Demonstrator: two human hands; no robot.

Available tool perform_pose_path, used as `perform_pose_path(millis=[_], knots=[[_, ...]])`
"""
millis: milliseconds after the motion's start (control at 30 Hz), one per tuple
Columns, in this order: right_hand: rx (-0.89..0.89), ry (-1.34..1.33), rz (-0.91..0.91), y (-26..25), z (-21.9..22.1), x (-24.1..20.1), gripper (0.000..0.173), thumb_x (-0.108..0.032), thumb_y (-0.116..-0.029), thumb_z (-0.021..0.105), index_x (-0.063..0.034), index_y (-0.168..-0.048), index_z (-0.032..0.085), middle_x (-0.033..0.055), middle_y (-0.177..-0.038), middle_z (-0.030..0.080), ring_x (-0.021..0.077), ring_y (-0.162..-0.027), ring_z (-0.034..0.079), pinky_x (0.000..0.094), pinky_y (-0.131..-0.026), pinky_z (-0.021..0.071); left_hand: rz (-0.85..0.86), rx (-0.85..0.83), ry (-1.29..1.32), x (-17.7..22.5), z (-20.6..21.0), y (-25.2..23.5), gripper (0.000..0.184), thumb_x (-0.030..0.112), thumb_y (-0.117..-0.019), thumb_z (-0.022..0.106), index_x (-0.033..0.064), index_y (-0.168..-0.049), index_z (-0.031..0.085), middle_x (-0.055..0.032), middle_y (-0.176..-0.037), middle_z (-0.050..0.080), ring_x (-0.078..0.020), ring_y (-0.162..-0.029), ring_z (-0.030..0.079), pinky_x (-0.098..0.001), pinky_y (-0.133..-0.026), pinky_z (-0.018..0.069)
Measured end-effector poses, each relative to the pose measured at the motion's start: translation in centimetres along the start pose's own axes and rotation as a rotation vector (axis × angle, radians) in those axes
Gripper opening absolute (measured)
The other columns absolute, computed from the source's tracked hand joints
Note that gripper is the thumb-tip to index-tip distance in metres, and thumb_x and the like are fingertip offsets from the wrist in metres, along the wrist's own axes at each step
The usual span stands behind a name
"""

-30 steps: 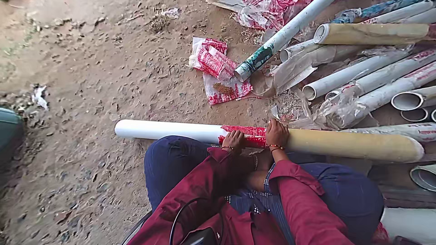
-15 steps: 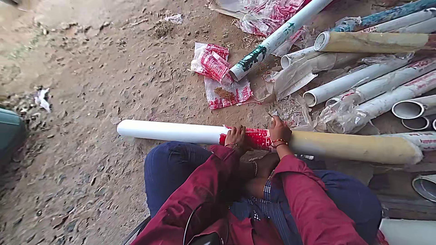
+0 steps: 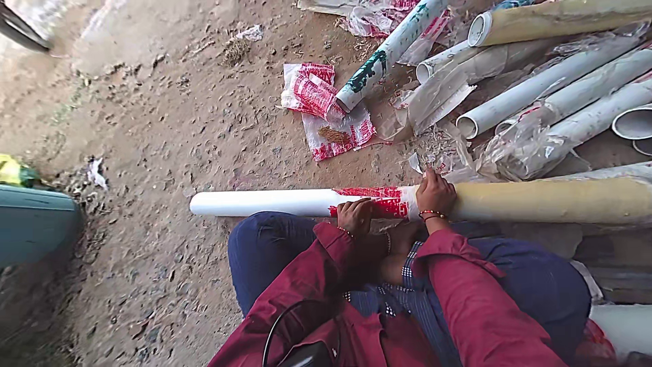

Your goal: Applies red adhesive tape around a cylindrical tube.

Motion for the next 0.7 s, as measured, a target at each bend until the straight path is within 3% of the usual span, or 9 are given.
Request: perform_pose_path(millis=[67,133,167,233,300,400,500,600,700], knots=[[0.016,0.0,0.0,0.5,0.2,0.3,0.034,-0.005,-0.1028,0.046,0.0042,-0.128,0.068,0.0307,-0.11,0.072,0.0485,-0.104,0.069,0.0618,-0.091,0.0479,-0.097,-0.06,0.034,0.2,-0.9,0.4,0.028,0.016,-0.0951,0.064,-0.0036,-0.113,0.073,-0.0229,-0.126,0.07,-0.04,-0.111,0.07,-0.0581,-0.093,0.0518],[-0.009,0.012,0.015,0.3,0.1,0.4,0.034,-0.006,-0.1037,0.046,0.0036,-0.128,0.067,0.0299,-0.112,0.072,0.0478,-0.105,0.069,0.0614,-0.092,0.0476,-0.276,-0.218,0.024,0.1,-1.3,0.3,0.05,0.021,-0.0944,0.071,-0.0095,-0.133,0.06,-0.0354,-0.149,0.046,-0.0479,-0.129,0.057,-0.0521,-0.108,0.046],[-0.031,0.014,0.032,0.1,0.0,0.3,0.033,-0.007,-0.1043,0.046,0.0036,-0.129,0.067,0.0298,-0.113,0.072,0.0479,-0.107,0.069,0.0612,-0.093,0.0471,-0.313,-0.225,0.02,-0.2,-1.1,0.5,0.057,0.018,-0.0917,0.074,-0.0103,-0.138,0.057,-0.0384,-0.153,0.039,-0.0505,-0.132,0.053,-0.0499,-0.111,0.0442],[-0.101,-0.013,0.111,-0.3,-0.5,-0.5,0.034,-0.008,-0.1064,0.045,0.0009,-0.131,0.066,0.0277,-0.118,0.071,0.046,-0.113,0.067,0.06,-0.097,0.0453,-0.227,-0.118,-0.016,-0.5,-0.6,1.3,0.044,0.002,-0.0892,0.071,-0.0104,-0.13,0.064,-0.0374,-0.143,0.052,-0.0524,-0.127,0.057,-0.0537,-0.108,0.0466],[-0.165,-0.103,0.121,-0.6,-1.1,-2.3,0.035,-0.012,-0.1085,0.044,-0.0014,-0.135,0.066,0.0262,-0.122,0.071,0.0451,-0.115,0.067,0.0603,-0.097,0.0472,-0.103,0.075,-0.112,-1.1,0.1,1.8,0.029,-0.008,-0.0852,0.067,-0.0056,-0.113,0.075,-0.028,-0.123,0.069,-0.049,-0.116,0.065,-0.0591,-0.099,0.0495],[-0.414,-0.173,-0.2,1.1,-1.4,-6.7,0.033,-0.012,-0.1085,0.047,0.0002,-0.132,0.067,0.027,-0.119,0.072,0.0459,-0.11,0.069,0.0607,-0.095,0.0502,-0.09,0.222,-0.183,-1.1,0.8,2.8,0.012,-0.008,-0.0844,0.068,-0.003,-0.091,0.076,-0.0234,-0.105,0.074,-0.0448,-0.106,0.07,-0.0619,-0.092,0.0477],[-0.71,0.012,-0.548,3.1,-1.3,-10.5,0.036,-0.017,-0.1102,0.043,-0.003,-0.133,0.067,0.0243,-0.12,0.072,0.0423,-0.115,0.068,0.0576,-0.099,0.0489,-0.047,0.187,-0.187,-1.4,0.8,2.8,0.008,-0.007,-0.0841,0.067,-0.0055,-0.088,0.074,-0.0259,-0.1,0.073,-0.0454,-0.096,0.072,-0.0613,-0.086,0.0527],[-0.907,0.272,-0.636,4.1,-1.4,-12.0,0.038,-0.02,-0.1117,0.038,-0.0033,-0.135,0.063,0.0264,-0.123,0.069,0.0435,-0.117,0.066,0.0593,-0.099,0.0468,-0.033,0.174,-0.143,-1.5,0.6,2.9,0.006,-0.008,-0.084,0.067,-0.007,-0.087,0.073,-0.027,-0.1,0.072,-0.0463,-0.095,0.071,-0.0592,-0.082,0.0543],[-0.961,0.429,-0.707,4.3,-1.5,-12.4,0.036,-0.015,-0.1101,0.038,-0.0025,-0.135,0.061,0.0284,-0.122,0.068,0.0453,-0.117,0.065,0.0604,-0.098,0.0464,-0.013,0.23,-0.125,-1.6,0.7,2.9,0.007,-0.008,-0.0836,0.067,-0.0069,-0.085,0.073,-0.0259,-0.097,0.073,-0.0445,-0.092,0.072,-0.0574,-0.08,0.0553]])
Point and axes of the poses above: each hand's wrist, its own y-axis away from the middle knuckle, its own z-axis out of the palm, x = y × z, the point moved 3 cm from there along -y, towards the middle knuckle
